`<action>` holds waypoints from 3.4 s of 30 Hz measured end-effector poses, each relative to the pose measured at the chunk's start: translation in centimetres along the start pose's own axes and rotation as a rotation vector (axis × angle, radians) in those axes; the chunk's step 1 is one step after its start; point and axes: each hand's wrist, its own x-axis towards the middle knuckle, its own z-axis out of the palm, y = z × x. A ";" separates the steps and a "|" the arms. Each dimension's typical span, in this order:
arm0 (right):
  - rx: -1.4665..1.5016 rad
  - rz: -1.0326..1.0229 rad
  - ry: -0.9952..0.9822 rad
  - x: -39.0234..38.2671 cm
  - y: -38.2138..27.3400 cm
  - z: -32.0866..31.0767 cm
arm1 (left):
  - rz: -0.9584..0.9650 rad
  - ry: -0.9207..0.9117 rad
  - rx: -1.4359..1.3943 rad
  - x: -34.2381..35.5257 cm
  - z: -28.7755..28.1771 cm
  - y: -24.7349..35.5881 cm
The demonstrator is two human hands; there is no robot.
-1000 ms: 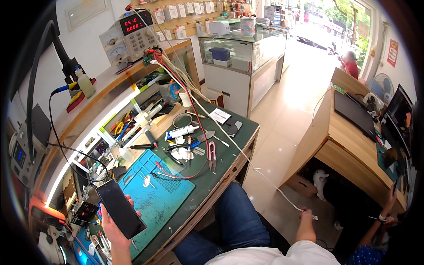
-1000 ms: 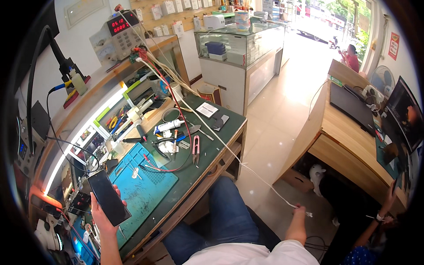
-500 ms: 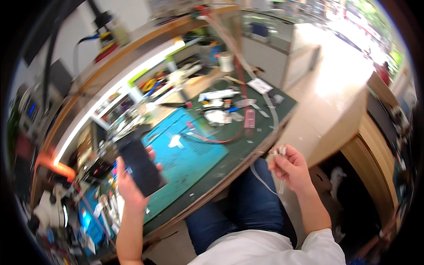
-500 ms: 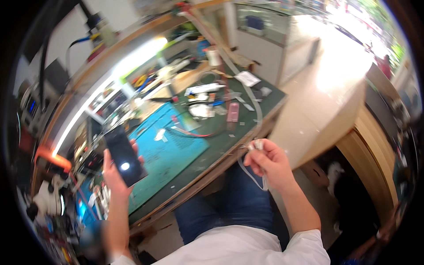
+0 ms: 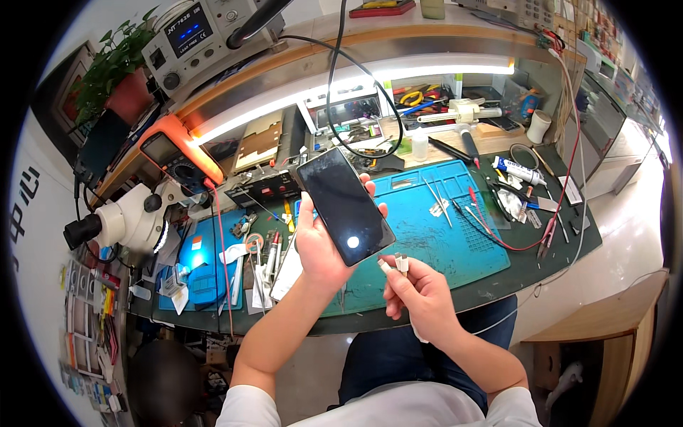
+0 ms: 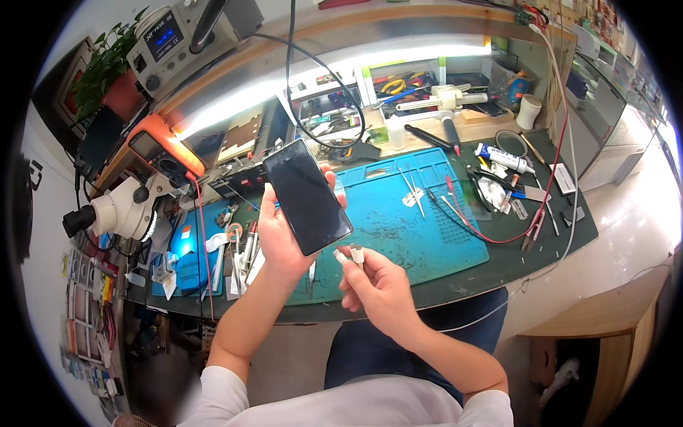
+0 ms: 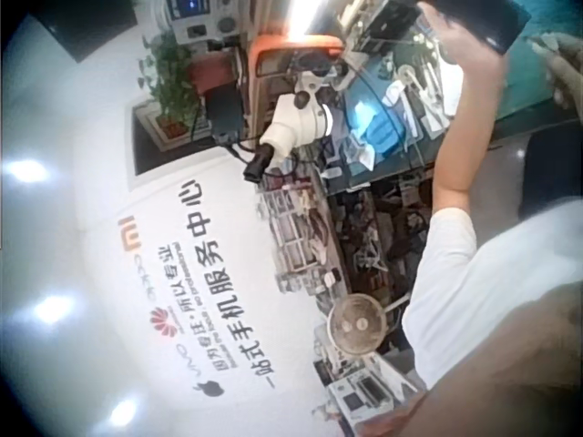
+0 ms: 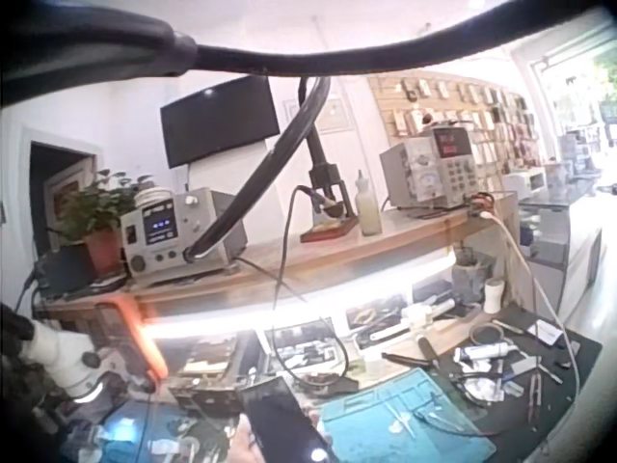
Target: The person disassembles a smartphone, removes the back cover, and manipulates internal components including the battery and ribbon cables. They repeatedly connect and disconnect a charging cable, inspect the screen, and use a microscope to examine the motherboard.
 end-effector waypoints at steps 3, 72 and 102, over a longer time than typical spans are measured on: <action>0.041 -0.032 0.027 1.0 1.6 0.4 | 0.014 0.024 0.035 -0.1 0.0 -0.1; -1.133 -1.123 0.041 12.0 -6.8 -7.6 | -0.443 -0.017 0.000 -1.4 -1.5 -2.8; -1.081 -1.079 0.099 11.6 -6.3 -7.0 | -0.442 -0.010 0.008 -1.7 -1.8 -2.9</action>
